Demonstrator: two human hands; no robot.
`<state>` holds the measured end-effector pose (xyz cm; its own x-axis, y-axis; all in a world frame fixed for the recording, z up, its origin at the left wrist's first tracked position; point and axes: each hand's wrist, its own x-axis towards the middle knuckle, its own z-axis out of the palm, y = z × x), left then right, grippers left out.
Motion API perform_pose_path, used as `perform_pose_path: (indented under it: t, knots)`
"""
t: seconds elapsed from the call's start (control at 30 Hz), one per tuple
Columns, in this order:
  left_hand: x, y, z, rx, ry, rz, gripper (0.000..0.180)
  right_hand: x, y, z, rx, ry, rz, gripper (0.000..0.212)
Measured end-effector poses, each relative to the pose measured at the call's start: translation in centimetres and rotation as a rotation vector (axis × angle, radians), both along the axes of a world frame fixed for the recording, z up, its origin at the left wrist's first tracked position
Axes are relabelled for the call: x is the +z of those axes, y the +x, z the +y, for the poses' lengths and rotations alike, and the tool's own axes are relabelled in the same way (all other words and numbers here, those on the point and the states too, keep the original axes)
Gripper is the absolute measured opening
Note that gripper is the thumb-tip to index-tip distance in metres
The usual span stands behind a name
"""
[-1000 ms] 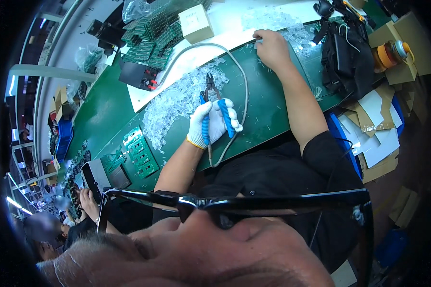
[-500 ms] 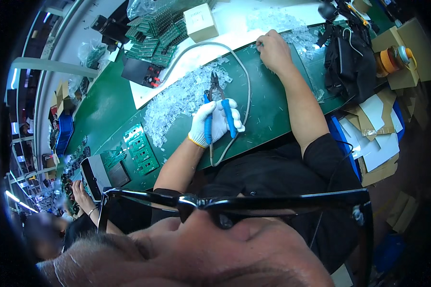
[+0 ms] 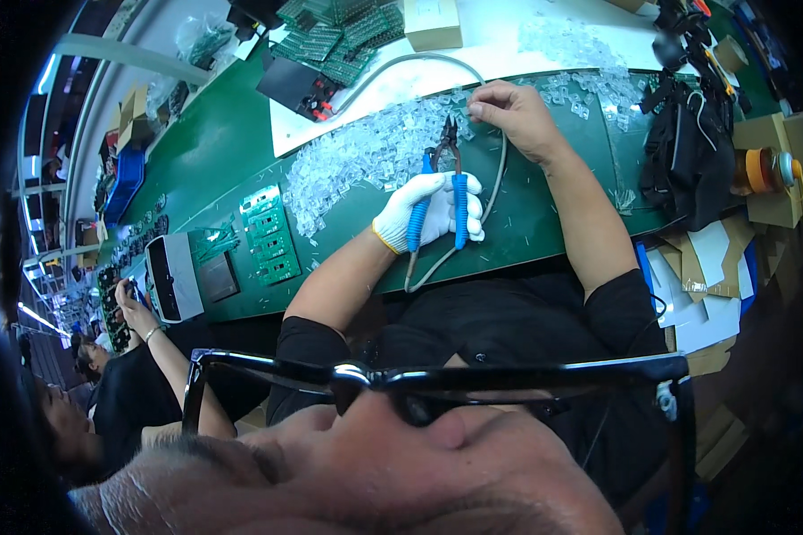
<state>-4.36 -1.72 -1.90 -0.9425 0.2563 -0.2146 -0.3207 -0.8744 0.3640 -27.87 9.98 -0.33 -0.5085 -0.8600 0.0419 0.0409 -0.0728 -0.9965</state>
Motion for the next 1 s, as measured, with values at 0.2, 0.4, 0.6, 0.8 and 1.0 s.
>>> perform_pose_path:
  t: [0.2, 0.4, 0.6, 0.8, 1.0]
  knots:
    - [0.0, 0.1, 0.0, -0.028, -0.06, 0.001, 0.061, 0.1, 1.6, -0.6, -0.009, 0.005, -0.092, 0.031]
    - [0.1, 0.2, 0.4, -0.026, -0.046, -0.016, 0.058, 0.0, 1.7, -0.3, 0.008, 0.03, -0.081, 0.038]
    - [1.6, 0.6, 0.5, 0.038, -0.211, -0.136, 0.038, 0.5, 1.4, -0.1, 0.02, 0.047, -0.081, 0.038]
    - [2.1, 0.6, 1.0, 0.075, -0.195, -0.187, 0.031, 0.3, 1.5, -0.2, 0.011, 0.035, -0.077, 0.036]
    - [0.0, 0.2, 0.2, 0.093, 0.006, 0.003, 0.063, 0.0, 1.5, -0.2, 0.004, 0.01, -0.112, 0.035]
